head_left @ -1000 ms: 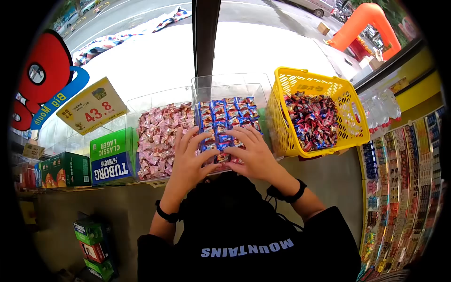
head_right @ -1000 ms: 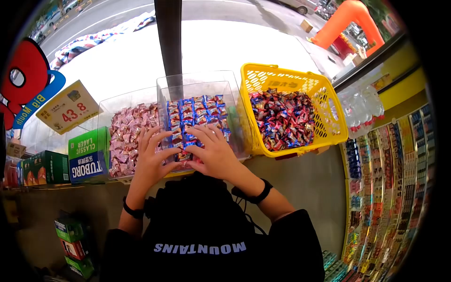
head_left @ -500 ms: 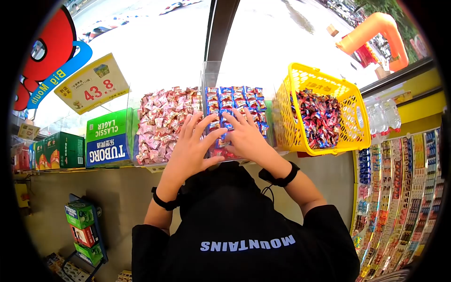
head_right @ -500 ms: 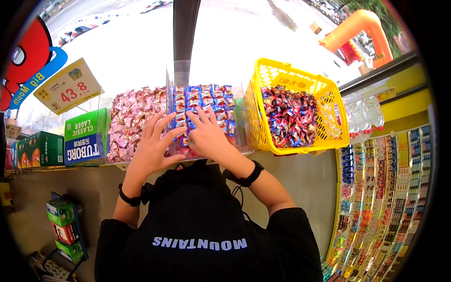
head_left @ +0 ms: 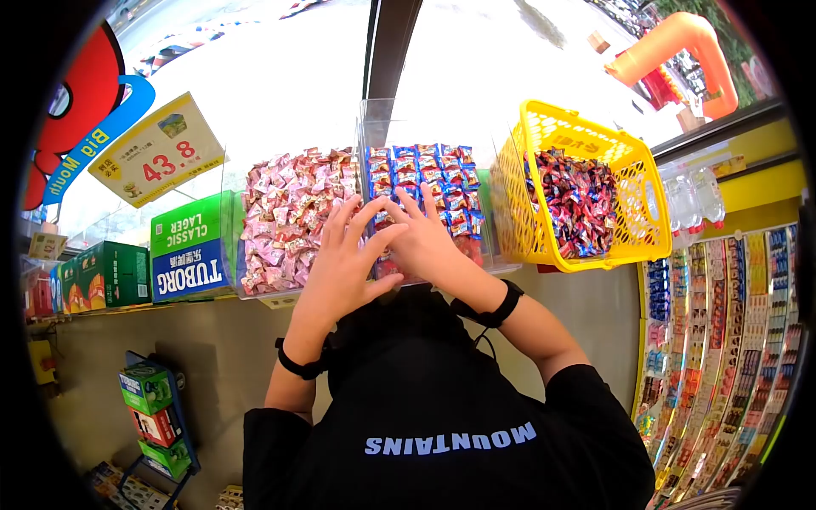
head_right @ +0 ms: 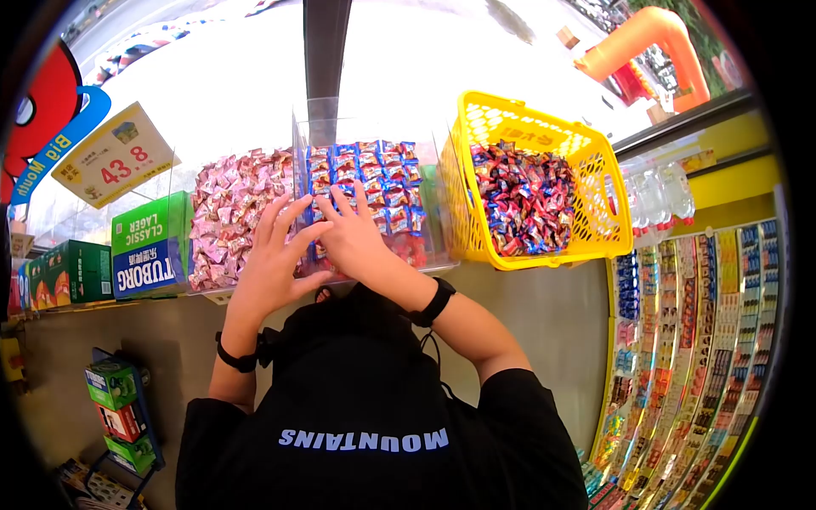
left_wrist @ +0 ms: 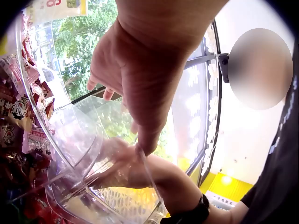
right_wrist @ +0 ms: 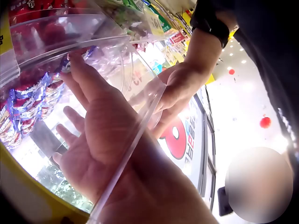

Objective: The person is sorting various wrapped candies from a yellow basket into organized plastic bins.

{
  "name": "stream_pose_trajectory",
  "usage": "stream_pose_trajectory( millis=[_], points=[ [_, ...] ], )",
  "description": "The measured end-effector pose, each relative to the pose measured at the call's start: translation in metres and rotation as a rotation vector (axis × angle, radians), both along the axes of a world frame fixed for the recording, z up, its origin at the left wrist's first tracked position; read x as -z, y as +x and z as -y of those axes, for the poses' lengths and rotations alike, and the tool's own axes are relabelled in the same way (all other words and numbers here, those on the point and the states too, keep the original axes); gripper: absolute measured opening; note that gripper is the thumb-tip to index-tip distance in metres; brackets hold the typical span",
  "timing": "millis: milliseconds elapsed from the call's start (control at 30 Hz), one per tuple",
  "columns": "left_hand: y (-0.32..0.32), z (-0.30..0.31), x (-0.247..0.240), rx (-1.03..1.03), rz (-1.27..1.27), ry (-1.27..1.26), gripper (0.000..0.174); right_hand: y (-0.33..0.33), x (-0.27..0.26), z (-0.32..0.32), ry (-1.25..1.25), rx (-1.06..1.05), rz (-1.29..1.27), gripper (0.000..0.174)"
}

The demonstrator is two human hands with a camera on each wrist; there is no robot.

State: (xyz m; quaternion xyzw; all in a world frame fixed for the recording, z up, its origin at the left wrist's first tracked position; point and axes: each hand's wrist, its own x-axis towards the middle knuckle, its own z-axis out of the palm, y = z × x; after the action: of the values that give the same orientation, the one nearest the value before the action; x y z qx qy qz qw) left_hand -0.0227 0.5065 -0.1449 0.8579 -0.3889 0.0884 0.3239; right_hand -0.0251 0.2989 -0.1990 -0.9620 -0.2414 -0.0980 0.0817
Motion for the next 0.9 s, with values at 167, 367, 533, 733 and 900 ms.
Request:
stream_pose_trajectory(
  millis=[167,367,533,733,900],
  points=[
    [-0.001,0.001,-0.002,-0.006,-0.004,0.006,0.072,0.003,-0.001,-0.003,-0.090,0.064,-0.042,0.038],
    [-0.003,0.001,-0.002,-0.022,-0.001,0.008,0.072,0.006,0.009,-0.004,-0.034,0.060,0.054,0.030],
    [-0.003,0.002,-0.003,-0.021,-0.015,0.019,0.072,-0.005,-0.019,-0.002,0.001,0.084,0.031,0.029],
    [-0.006,0.006,-0.006,-0.040,-0.001,0.016,0.070,-0.057,-0.078,0.034,0.170,0.101,0.076,0.031],
    [-0.014,0.020,-0.008,-0.107,0.028,0.052,0.073,-0.098,-0.101,0.068,0.185,0.188,0.125,0.033]
  ],
)
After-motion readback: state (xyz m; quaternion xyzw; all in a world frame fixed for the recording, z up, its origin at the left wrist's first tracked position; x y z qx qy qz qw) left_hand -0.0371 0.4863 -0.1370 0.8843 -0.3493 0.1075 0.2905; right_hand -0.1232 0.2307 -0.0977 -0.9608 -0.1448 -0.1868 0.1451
